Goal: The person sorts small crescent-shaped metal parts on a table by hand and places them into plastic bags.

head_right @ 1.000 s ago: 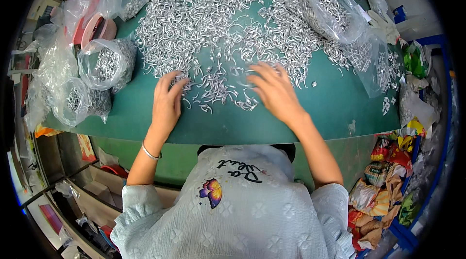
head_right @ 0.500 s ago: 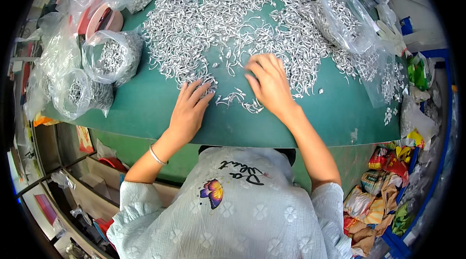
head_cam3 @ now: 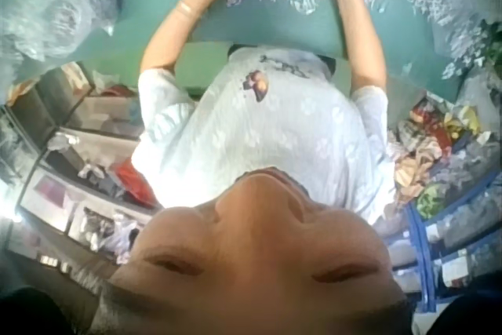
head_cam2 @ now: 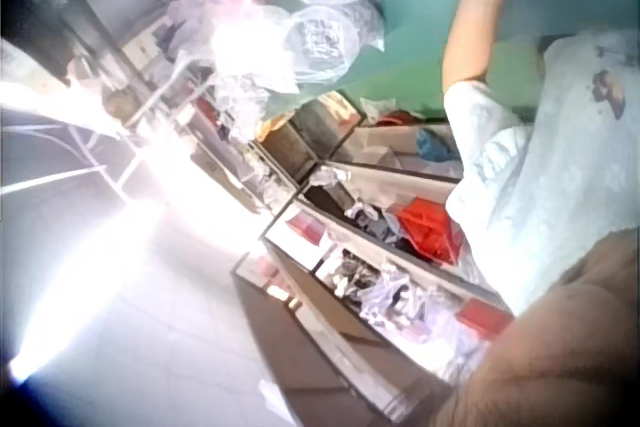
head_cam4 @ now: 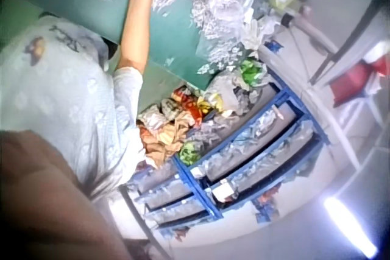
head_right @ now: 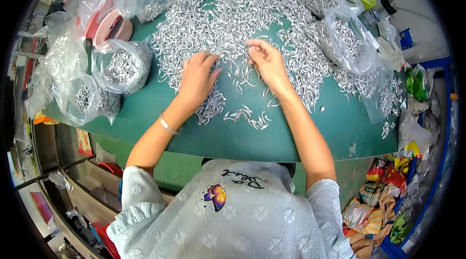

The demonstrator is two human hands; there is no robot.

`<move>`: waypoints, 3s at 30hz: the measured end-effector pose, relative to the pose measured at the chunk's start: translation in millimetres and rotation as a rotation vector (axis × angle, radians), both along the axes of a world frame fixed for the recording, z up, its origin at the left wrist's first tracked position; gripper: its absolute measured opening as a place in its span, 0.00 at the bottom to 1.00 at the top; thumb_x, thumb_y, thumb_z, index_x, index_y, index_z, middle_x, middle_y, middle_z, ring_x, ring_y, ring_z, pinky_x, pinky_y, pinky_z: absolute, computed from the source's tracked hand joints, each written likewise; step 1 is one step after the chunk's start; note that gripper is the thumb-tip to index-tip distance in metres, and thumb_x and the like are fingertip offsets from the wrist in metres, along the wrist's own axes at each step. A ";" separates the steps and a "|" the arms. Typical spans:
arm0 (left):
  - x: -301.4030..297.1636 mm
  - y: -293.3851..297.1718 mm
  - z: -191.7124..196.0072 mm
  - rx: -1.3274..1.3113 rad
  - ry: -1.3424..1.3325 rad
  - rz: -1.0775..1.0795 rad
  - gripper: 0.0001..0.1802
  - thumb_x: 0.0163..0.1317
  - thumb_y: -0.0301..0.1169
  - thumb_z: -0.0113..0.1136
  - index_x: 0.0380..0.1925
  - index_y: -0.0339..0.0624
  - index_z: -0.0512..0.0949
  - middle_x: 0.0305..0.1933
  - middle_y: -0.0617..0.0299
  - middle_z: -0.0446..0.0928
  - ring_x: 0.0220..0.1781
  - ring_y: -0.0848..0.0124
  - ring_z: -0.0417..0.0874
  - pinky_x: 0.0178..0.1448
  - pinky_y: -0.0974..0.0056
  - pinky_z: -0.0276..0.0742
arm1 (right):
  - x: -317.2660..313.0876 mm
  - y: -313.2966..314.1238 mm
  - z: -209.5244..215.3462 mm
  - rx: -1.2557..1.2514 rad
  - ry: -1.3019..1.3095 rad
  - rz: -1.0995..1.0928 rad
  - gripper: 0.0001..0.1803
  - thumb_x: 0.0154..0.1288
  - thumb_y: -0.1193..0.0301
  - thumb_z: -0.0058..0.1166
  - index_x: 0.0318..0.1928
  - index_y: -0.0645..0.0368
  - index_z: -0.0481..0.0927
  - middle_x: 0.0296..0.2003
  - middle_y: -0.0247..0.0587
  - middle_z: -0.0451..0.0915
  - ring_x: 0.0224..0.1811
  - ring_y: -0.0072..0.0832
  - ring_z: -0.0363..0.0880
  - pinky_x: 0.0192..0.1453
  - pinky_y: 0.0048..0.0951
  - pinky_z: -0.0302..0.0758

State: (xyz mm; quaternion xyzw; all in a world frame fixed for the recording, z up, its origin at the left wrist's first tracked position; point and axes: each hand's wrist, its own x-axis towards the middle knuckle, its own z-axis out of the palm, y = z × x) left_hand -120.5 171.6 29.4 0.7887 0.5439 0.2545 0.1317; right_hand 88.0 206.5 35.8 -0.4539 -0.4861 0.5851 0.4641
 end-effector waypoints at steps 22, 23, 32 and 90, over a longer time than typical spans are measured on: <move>10.5 58.6 -15.8 0.045 0.052 -0.309 0.36 0.56 0.40 0.66 0.63 0.41 0.67 0.62 0.48 0.68 0.61 0.51 0.68 0.64 0.48 0.63 | 8.7 72.3 5.0 0.682 -1.080 0.449 0.19 0.59 0.60 0.62 0.45 0.58 0.78 0.38 0.50 0.76 0.46 0.46 0.76 0.52 0.43 0.69; 11.5 47.3 -9.6 0.068 0.055 -0.371 0.37 0.55 0.42 0.68 0.63 0.42 0.67 0.63 0.49 0.67 0.60 0.51 0.68 0.63 0.48 0.63 | 18.5 60.5 8.3 0.685 -1.055 0.482 0.20 0.58 0.59 0.63 0.45 0.58 0.78 0.38 0.49 0.76 0.46 0.45 0.75 0.52 0.42 0.68; 7.5 44.1 5.4 -0.058 0.016 -0.322 0.24 0.52 0.32 0.67 0.50 0.43 0.74 0.53 0.51 0.74 0.52 0.51 0.76 0.54 0.52 0.73 | 66.5 -1.5 12.2 0.645 -1.289 0.181 0.16 0.54 0.63 0.65 0.40 0.58 0.78 0.36 0.47 0.75 0.43 0.43 0.74 0.48 0.42 0.66; -27.6 -21.5 1.8 0.045 -0.139 0.065 0.17 0.57 0.22 0.61 0.49 0.40 0.76 0.53 0.55 0.73 0.56 0.55 0.74 0.57 0.54 0.67 | -61.4 75.7 -21.6 0.458 -0.898 0.149 0.14 0.62 0.62 0.60 0.33 0.63 0.81 0.26 0.56 0.82 0.28 0.49 0.82 0.34 0.44 0.75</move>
